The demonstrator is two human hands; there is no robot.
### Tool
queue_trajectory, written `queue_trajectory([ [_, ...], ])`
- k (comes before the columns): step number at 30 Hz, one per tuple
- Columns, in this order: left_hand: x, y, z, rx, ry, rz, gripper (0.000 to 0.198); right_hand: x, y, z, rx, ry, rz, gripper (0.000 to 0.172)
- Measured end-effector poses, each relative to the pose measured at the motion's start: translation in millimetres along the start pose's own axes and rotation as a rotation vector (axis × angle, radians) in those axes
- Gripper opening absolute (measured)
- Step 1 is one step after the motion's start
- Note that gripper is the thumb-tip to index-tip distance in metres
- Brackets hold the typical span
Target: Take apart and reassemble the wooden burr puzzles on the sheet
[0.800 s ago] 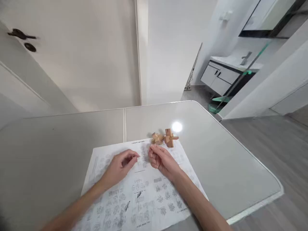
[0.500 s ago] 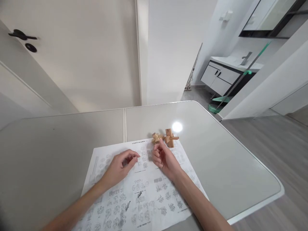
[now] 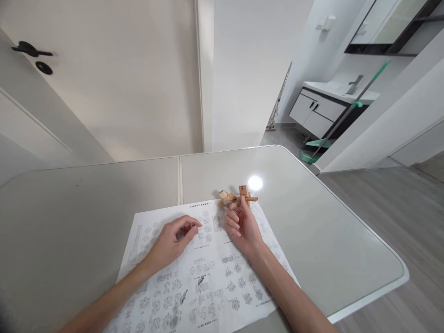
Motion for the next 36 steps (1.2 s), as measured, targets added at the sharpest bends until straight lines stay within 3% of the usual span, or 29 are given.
queue_trajectory([
  [9, -0.2, 0.0, -3.6, -0.006, 0.000, 0.013, 0.024, 1.3, -2.5, 3.2, -0.040, 0.041, 0.027, 0.028],
  [17, -0.5, 0.3, -3.0, -0.014, -0.010, 0.004, 0.023, 9.7, -9.4, 3.2, 0.413, 0.223, -0.084, 0.041],
  [22, -0.5, 0.3, -4.3, -0.019, -0.009, 0.000, 0.024, 15.1, -21.4, -5.1, 0.649, 0.268, -0.023, 0.048],
  [25, -0.5, 0.3, -5.2, -0.010, -0.021, -0.002, 0.027, 16.4, -27.5, -15.1, 0.659, 0.188, 0.094, 0.049],
  [32, -0.3, 2.0, -1.4, 0.122, -0.002, -0.020, 0.039, 29.5, -31.9, -40.1, 0.599, -0.267, 0.456, 0.054],
  [36, 0.2, 1.0, -4.8, 0.131, -0.031, 0.020, 0.045, 39.3, -27.5, -49.3, 0.607, -0.438, 0.601, 0.054],
])
Point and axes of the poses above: each hand's wrist, its own x-axis away from the middle knuckle, its own y-axis out of the back of the hand, z = x × y, the point moved 6 cm from there along -x, towards the middle knuckle, and after that the axes turned 1 degree about -z, right-handed, at the moved point
